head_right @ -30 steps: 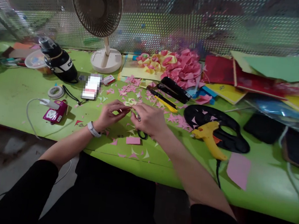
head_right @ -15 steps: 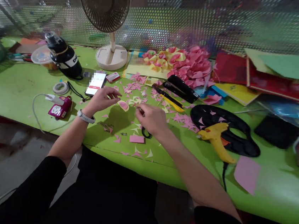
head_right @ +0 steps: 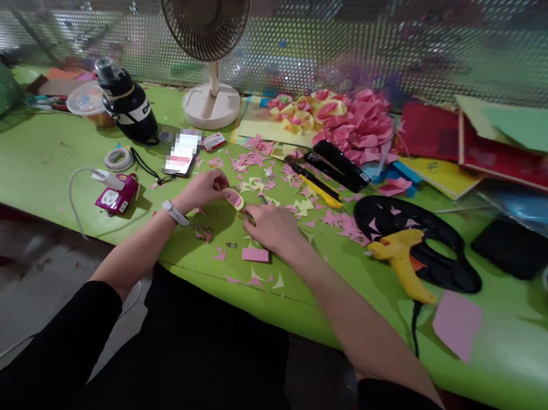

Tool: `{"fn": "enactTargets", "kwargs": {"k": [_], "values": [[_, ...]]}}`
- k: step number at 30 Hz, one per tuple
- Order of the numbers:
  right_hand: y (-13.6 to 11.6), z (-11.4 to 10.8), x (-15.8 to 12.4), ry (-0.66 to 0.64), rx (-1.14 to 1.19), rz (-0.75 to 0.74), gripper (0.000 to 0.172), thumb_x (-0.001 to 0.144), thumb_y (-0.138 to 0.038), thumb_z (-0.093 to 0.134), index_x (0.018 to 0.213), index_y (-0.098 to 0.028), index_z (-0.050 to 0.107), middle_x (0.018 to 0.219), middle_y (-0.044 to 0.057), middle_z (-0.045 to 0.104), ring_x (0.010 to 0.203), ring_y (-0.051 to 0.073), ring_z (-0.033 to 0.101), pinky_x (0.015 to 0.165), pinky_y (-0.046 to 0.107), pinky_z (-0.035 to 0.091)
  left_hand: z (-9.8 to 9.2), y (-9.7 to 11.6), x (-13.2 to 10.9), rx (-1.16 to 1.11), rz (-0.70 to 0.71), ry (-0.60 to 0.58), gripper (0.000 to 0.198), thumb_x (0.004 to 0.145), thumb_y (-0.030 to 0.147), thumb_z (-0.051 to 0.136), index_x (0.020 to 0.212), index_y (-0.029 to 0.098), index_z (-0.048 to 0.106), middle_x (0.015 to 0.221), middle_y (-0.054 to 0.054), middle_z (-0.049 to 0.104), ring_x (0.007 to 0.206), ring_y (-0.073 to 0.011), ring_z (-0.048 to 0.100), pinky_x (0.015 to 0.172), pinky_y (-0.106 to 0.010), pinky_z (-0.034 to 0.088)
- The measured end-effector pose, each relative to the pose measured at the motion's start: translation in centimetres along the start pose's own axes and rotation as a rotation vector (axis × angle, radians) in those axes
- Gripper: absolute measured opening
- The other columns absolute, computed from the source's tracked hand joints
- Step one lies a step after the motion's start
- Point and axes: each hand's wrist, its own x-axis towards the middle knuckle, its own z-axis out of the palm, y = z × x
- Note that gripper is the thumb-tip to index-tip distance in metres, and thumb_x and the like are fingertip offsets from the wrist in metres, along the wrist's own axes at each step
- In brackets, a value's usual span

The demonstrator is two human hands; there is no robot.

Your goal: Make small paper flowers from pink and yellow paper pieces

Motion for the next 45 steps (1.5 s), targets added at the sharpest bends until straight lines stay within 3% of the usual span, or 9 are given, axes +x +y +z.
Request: {"fn": "enactTargets", "kwargs": {"k": [4,8,10,16,20,27,31,37,45], "values": [[-0.1,-0.6,-0.1,0.063,0.065,-0.010,0.022,0.087,-0.031,0.054,0.087,-0.018,0.072,0.067,0.007,0.067,0.052,0.019,0.059,0.049,0.034,0.046,-0.4,0.2,0.2,-0.297,0.032,0.004,0.022,0.076,0.011,0.074,0.093,0.013,0.060,0.080,-0.004,0.067,0.075,-0.0138,0.064,0.073,-0.029,0.051],[-0.1,-1.9,-0.3,0.473,0.311,0.015,0.019,0.088,-0.031,0.054,0.092,-0.018,0.068,0.090,0.011,0.071,0.066,0.019,0.064,0.053,0.033,0.050,-0.5,0.4,0.3,-0.531,0.173,0.067,0.026,0.078,0.019,0.075,0.100,0.012,0.063,0.083,-0.004,0.069,0.077,-0.0124,0.066,0.073,-0.028,0.052],[0.1,-2.5,-0.3,0.588,0.450,0.055,0.021,0.086,-0.033,0.060,0.099,-0.019,0.067,0.100,0.011,0.071,0.075,0.020,0.066,0.058,0.033,0.054,-0.4,0.7,0.3,-0.592,0.240,0.068,0.030,0.079,0.025,0.076,0.104,0.012,0.064,0.087,-0.006,0.070,0.081,-0.0134,0.068,0.075,-0.029,0.053],[1.0,-2.3,0.0,0.436,0.877,0.089,0.023,0.082,-0.031,0.069,0.102,-0.021,0.069,0.097,0.007,0.073,0.085,0.020,0.070,0.075,0.036,0.060,0.1,1.1,0.1,-0.679,0.300,0.061,0.034,0.077,0.033,0.080,0.102,0.013,0.068,0.084,-0.004,0.070,0.078,-0.0112,0.067,0.074,-0.026,0.053],[1.2,-1.8,0.2,0.411,0.991,0.096,0.022,0.079,-0.030,0.072,0.099,-0.020,0.071,0.090,0.005,0.074,0.077,0.018,0.070,0.073,0.035,0.062,0.0,1.2,0.0,-0.761,0.254,0.059,0.038,0.075,0.035,0.082,0.104,0.014,0.067,0.085,-0.003,0.071,0.075,-0.0095,0.067,0.070,-0.023,0.053],[0.6,-2.1,0.1,0.449,0.994,0.114,0.022,0.078,-0.031,0.074,0.097,-0.020,0.071,0.088,0.005,0.074,0.076,0.018,0.070,0.073,0.036,0.063,0.2,2.2,-1.0,-0.820,0.073,-0.089,0.050,0.081,0.045,0.075,0.122,0.018,0.062,0.102,-0.009,0.075,0.082,-0.0147,0.073,0.068,-0.024,0.056],[0.5,-2.0,0.0,0.437,0.984,0.122,0.021,0.079,-0.031,0.073,0.096,-0.020,0.070,0.088,0.006,0.074,0.077,0.019,0.070,0.073,0.036,0.062,1.0,2.4,-1.0,-0.849,0.091,-0.069,0.053,0.072,0.041,0.083,0.115,0.016,0.064,0.100,-0.008,0.076,0.084,-0.0155,0.073,0.072,-0.026,0.057],[0.0,-2.0,0.1,0.456,1.081,0.109,0.030,0.076,-0.032,0.076,0.102,-0.024,0.062,0.090,0.003,0.072,0.071,0.017,0.070,0.066,0.033,0.062,1.3,2.2,-1.0,-0.915,0.016,-0.068,0.050,0.072,0.037,0.084,0.114,0.017,0.064,0.099,-0.007,0.076,0.081,-0.0137,0.073,0.070,-0.024,0.057],[-0.1,-2.4,-0.3,0.365,1.100,0.030,0.016,0.082,-0.030,0.070,0.095,-0.022,0.064,0.091,0.003,0.071,0.070,0.015,0.069,0.067,0.032,0.061,1.1,2.4,-1.1,-0.977,-0.002,-0.106,0.048,0.070,0.031,0.086,0.110,0.017,0.065,0.099,-0.006,0.076,0.077,-0.0119,0.072,0.069,-0.023,0.056]]}}
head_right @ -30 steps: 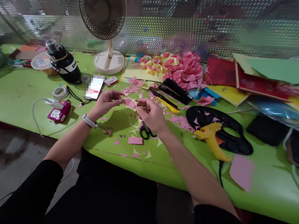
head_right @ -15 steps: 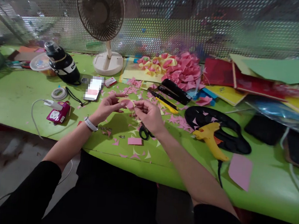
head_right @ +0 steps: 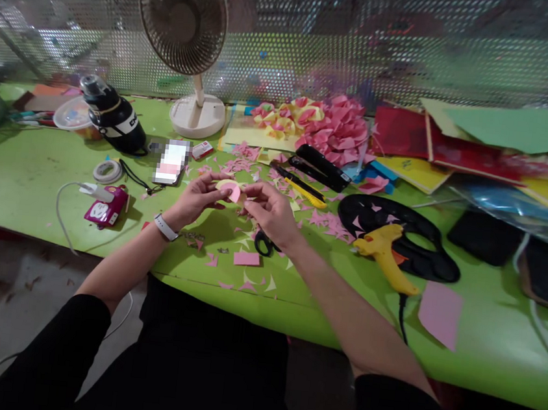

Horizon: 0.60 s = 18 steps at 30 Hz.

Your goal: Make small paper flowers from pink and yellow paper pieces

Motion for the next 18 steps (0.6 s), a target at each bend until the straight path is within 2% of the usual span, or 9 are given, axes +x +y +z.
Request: {"fn": "enactTargets", "kwargs": {"k": [4,8,18], "values": [[-0.06,0.05,0.02,0.003,0.029,0.027,0.023,0.080,-0.037,0.073,0.096,-0.022,0.064,0.093,0.003,0.072,0.070,0.015,0.069,0.071,0.033,0.062,-0.06,-0.18,0.06,0.025,-0.008,-0.005,0.050,0.071,0.033,0.085,0.113,0.017,0.063,0.097,-0.006,0.076,0.076,-0.0122,0.072,0.069,-0.024,0.056],[0.03,0.05,0.17,0.010,0.011,0.033,0.027,0.078,-0.040,0.076,0.094,-0.022,0.064,0.090,0.003,0.072,0.069,0.014,0.068,0.069,0.032,0.061,-0.17,-0.42,0.13,0.037,0.001,-0.019,0.050,0.073,0.034,0.084,0.115,0.017,0.063,0.097,-0.006,0.076,0.076,-0.0130,0.072,0.069,-0.025,0.057],[0.14,-0.26,0.19,-0.013,-0.041,0.065,0.024,0.075,-0.034,0.076,0.089,-0.022,0.060,0.082,0.001,0.068,0.068,0.015,0.066,0.063,0.031,0.057,0.14,-0.01,-0.20,0.075,0.023,-0.050,0.053,0.070,0.038,0.085,0.115,0.015,0.067,0.089,-0.007,0.076,0.074,-0.0128,0.071,0.068,-0.024,0.054]]}}
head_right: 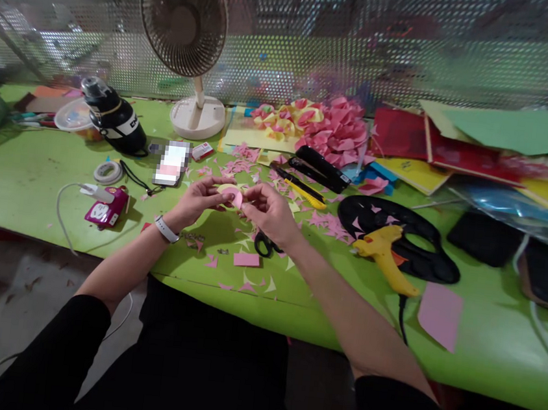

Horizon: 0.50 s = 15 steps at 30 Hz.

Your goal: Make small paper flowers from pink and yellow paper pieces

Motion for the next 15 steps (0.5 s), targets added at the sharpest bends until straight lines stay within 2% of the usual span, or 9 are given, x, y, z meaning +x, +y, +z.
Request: {"fn": "enactTargets", "kwargs": {"k": [3,8,12,15], "values": [[0.11,-0.21,0.20,-0.028,-0.027,0.018,0.025,0.073,-0.032,0.076,0.087,-0.023,0.058,0.080,0.000,0.066,0.066,0.015,0.063,0.061,0.030,0.055,0.15,-0.05,-0.01,0.049,0.021,-0.020,0.051,0.071,0.037,0.084,0.114,0.014,0.069,0.085,-0.006,0.076,0.074,-0.0122,0.070,0.069,-0.024,0.053],[0.05,-0.56,0.51,-0.017,-0.054,0.014,0.034,0.067,-0.034,0.079,0.088,-0.023,0.055,0.078,-0.001,0.064,0.068,0.015,0.061,0.063,0.031,0.053,0.33,-0.17,0.06,0.030,0.043,-0.018,0.045,0.068,0.035,0.086,0.106,0.014,0.071,0.093,-0.007,0.077,0.078,-0.0123,0.071,0.078,-0.027,0.056],[-0.47,-0.85,0.52,-0.095,-0.038,0.038,0.050,0.070,-0.038,0.081,0.110,-0.022,0.055,0.088,0.003,0.071,0.080,0.019,0.067,0.070,0.033,0.055,0.28,-0.01,-0.07,0.053,-0.011,-0.028,0.049,0.067,0.035,0.087,0.108,0.014,0.071,0.086,-0.007,0.077,0.072,-0.0124,0.071,0.069,-0.024,0.055],[-0.80,-0.98,0.47,-0.176,-0.001,0.082,0.058,0.074,-0.039,0.080,0.123,-0.022,0.054,0.082,0.000,0.070,0.077,0.018,0.068,0.068,0.031,0.054,0.18,0.11,-0.21,0.090,-0.048,-0.041,0.053,0.069,0.035,0.087,0.114,0.014,0.070,0.082,-0.007,0.076,0.070,-0.0132,0.071,0.064,-0.022,0.052]]}}
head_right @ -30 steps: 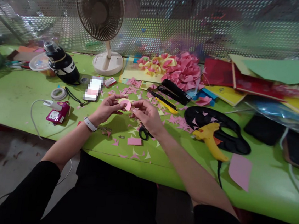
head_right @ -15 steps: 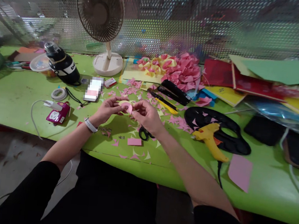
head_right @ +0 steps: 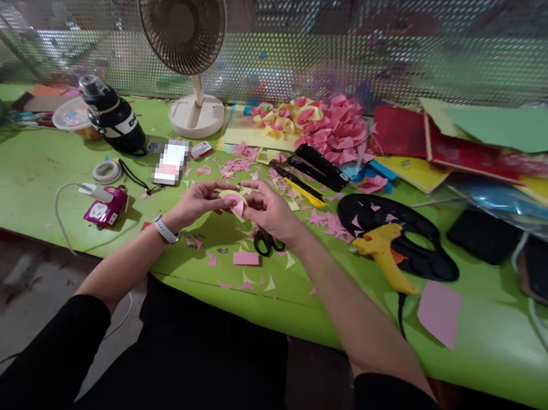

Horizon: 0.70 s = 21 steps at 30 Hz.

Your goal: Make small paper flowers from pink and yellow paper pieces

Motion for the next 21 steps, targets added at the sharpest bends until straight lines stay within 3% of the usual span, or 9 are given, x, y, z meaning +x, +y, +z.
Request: {"fn": "enactTargets", "kwargs": {"k": [3,10,17,21], "values": [[0.2,-0.1,0.1,-0.047,0.054,0.035,0.056,0.074,-0.036,0.080,0.124,-0.022,0.057,0.079,-0.001,0.069,0.078,0.017,0.068,0.071,0.031,0.055,-0.1,-0.1,0.0,0.014,0.008,0.000,0.054,0.069,0.036,0.086,0.115,0.013,0.069,0.082,-0.007,0.076,0.068,-0.0125,0.071,0.065,-0.023,0.053],[1.9,-0.3,0.7,-0.060,0.185,0.091,0.053,0.071,-0.029,0.083,0.120,-0.025,0.063,0.102,0.003,0.073,0.094,0.019,0.070,0.086,0.038,0.058,0.2,0.2,-0.2,0.099,0.105,-0.041,0.050,0.076,0.037,0.081,0.117,0.012,0.068,0.077,-0.006,0.075,0.067,-0.0116,0.069,0.072,-0.027,0.057],[1.4,0.1,0.6,-0.057,0.353,0.219,0.033,0.067,-0.024,0.076,0.100,-0.023,0.069,0.095,0.003,0.073,0.077,0.017,0.068,0.067,0.032,0.060,0.0,0.3,-0.4,0.065,0.100,-0.116,0.057,0.074,0.036,0.083,0.124,0.017,0.065,0.082,-0.005,0.075,0.073,-0.0139,0.072,0.073,-0.028,0.057],[1.2,0.1,0.5,-0.072,0.431,0.326,0.037,0.065,-0.019,0.074,0.101,-0.022,0.069,0.084,0.003,0.073,0.063,0.016,0.065,0.051,0.028,0.055,0.2,0.2,-0.5,0.052,0.080,-0.182,0.073,0.065,0.033,0.089,0.130,0.016,0.062,0.083,-0.007,0.076,0.075,-0.0172,0.073,0.073,-0.030,0.057]]}}
